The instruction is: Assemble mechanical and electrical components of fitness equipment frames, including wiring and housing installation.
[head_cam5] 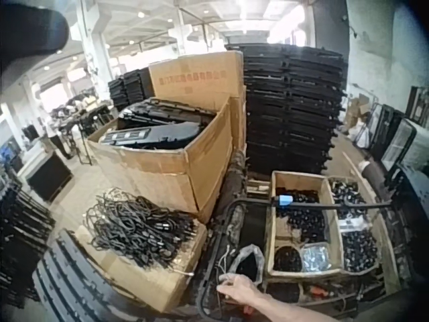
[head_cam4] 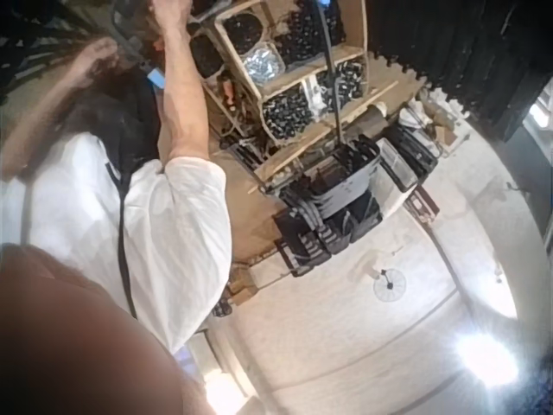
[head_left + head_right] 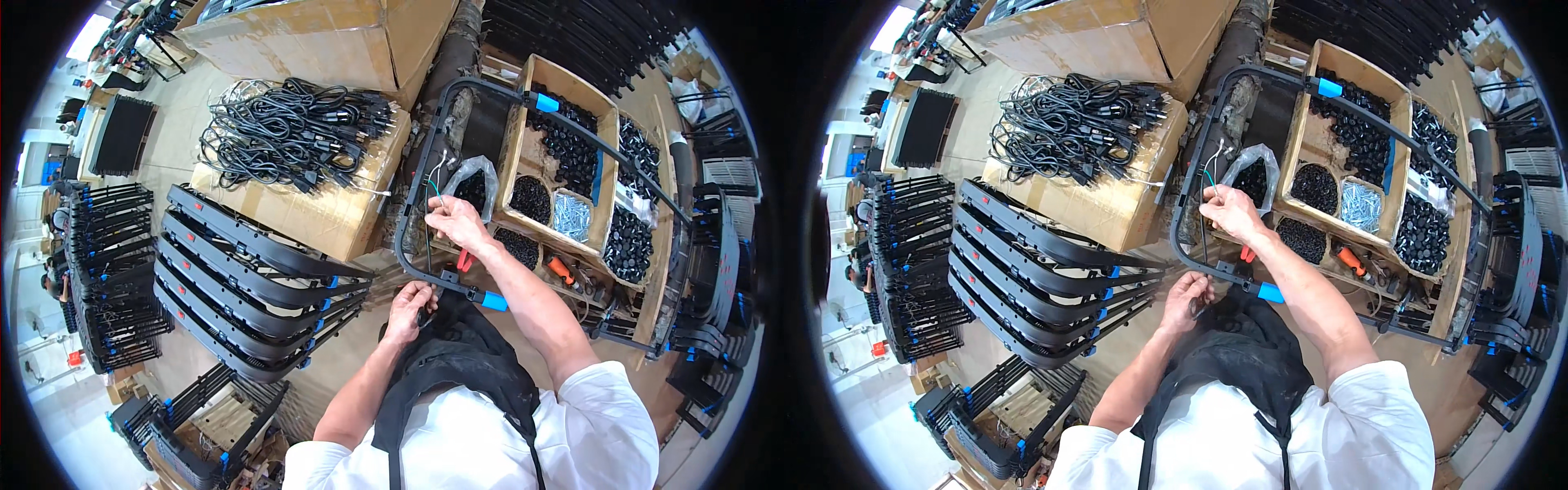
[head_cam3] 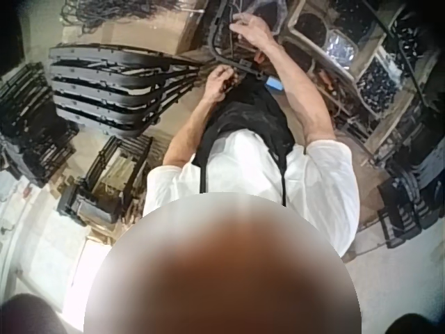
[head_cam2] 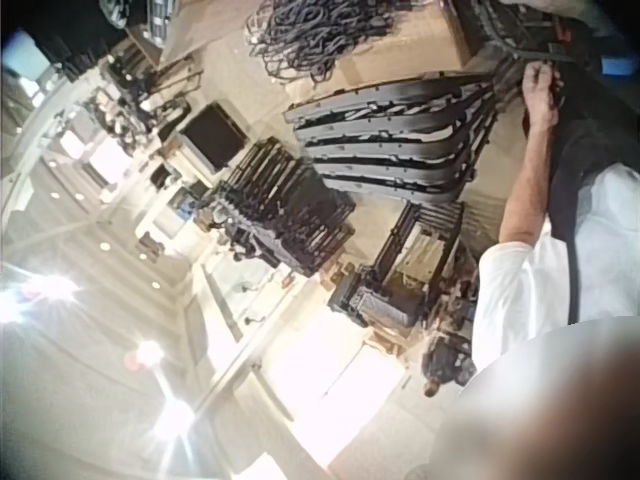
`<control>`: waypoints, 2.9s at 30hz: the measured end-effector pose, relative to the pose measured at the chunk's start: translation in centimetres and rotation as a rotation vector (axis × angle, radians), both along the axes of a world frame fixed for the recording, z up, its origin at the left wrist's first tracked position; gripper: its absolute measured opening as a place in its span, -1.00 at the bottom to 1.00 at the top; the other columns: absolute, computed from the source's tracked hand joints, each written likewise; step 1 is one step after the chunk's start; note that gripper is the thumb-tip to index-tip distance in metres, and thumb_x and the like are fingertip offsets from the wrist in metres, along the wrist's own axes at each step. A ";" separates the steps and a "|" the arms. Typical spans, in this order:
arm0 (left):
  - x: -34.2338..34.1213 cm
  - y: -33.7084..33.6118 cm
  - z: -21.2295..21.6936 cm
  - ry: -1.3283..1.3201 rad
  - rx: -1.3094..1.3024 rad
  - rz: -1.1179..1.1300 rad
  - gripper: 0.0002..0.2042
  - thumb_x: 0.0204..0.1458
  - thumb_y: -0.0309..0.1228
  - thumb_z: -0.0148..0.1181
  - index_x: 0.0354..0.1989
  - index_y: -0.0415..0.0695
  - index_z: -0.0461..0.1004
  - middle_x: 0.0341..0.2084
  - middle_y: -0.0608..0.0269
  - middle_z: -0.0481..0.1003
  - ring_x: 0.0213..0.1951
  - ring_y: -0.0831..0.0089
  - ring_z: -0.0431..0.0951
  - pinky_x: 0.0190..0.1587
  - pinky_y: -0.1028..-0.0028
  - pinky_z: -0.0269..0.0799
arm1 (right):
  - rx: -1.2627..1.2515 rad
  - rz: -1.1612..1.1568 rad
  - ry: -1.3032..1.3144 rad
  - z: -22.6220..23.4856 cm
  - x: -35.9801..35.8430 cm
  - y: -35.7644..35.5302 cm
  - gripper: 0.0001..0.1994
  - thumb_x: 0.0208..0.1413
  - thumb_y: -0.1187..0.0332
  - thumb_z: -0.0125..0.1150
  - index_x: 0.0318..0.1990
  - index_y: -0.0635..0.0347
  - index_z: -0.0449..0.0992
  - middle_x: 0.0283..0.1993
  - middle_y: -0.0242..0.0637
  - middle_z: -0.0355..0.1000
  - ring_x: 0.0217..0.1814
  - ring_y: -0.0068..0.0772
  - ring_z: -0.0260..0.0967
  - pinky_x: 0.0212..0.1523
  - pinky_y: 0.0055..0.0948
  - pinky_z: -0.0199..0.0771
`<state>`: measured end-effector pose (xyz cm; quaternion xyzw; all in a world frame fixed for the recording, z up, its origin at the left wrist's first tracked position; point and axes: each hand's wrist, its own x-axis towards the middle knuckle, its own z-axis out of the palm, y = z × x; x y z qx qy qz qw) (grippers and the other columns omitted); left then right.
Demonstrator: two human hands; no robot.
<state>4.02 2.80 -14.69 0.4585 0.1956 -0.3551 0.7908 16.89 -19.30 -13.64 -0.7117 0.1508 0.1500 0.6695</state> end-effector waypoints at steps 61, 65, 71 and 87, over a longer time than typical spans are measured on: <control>4.2 3.2 -0.3 0.093 0.029 -0.362 -0.71 0.32 -0.32 0.31 -0.01 -0.34 0.57 -0.30 0.19 0.67 -0.33 0.46 0.65 -0.25 0.46 0.58 | 0.706 -0.634 0.146 -2.4 -17.2 11.4 -0.84 0.43 0.33 0.21 0.03 0.12 0.62 -0.18 -0.40 0.61 -0.28 -0.56 0.52 -0.24 -0.47 0.55; 3.3 3.7 -1.4 -0.066 0.077 -0.395 -0.72 0.33 -0.26 0.31 -0.08 -0.29 0.56 -0.36 0.26 0.63 -0.35 0.49 0.63 -0.27 0.47 0.57 | 0.441 -0.556 0.222 -1.0 -17.9 10.8 -0.79 0.42 0.29 0.23 0.04 0.18 0.66 -0.18 -0.40 0.63 -0.23 -0.55 0.55 -0.17 -0.39 0.59; 1.7 6.5 0.7 -0.576 0.447 -0.477 -0.78 0.37 -0.30 0.21 -0.11 -0.25 0.54 -0.39 0.37 0.53 -0.34 0.60 0.45 -0.26 0.46 0.41 | -0.810 0.218 -0.436 9.5 -14.2 10.0 -0.77 0.23 0.39 0.27 -0.02 0.27 0.67 -0.07 -0.17 0.64 0.01 -0.03 0.62 0.04 -0.20 0.61; 1.0 8.3 -0.5 -0.578 0.303 -0.374 -0.72 0.34 -0.30 0.15 0.06 -0.23 0.53 -0.26 0.14 0.59 -0.18 0.39 0.56 -0.04 0.32 0.49 | -0.976 0.978 -0.391 10.2 -8.1 9.3 -0.84 0.23 0.40 0.22 -0.12 0.28 0.56 -0.16 -0.05 0.54 0.00 0.12 0.56 0.04 -0.08 0.59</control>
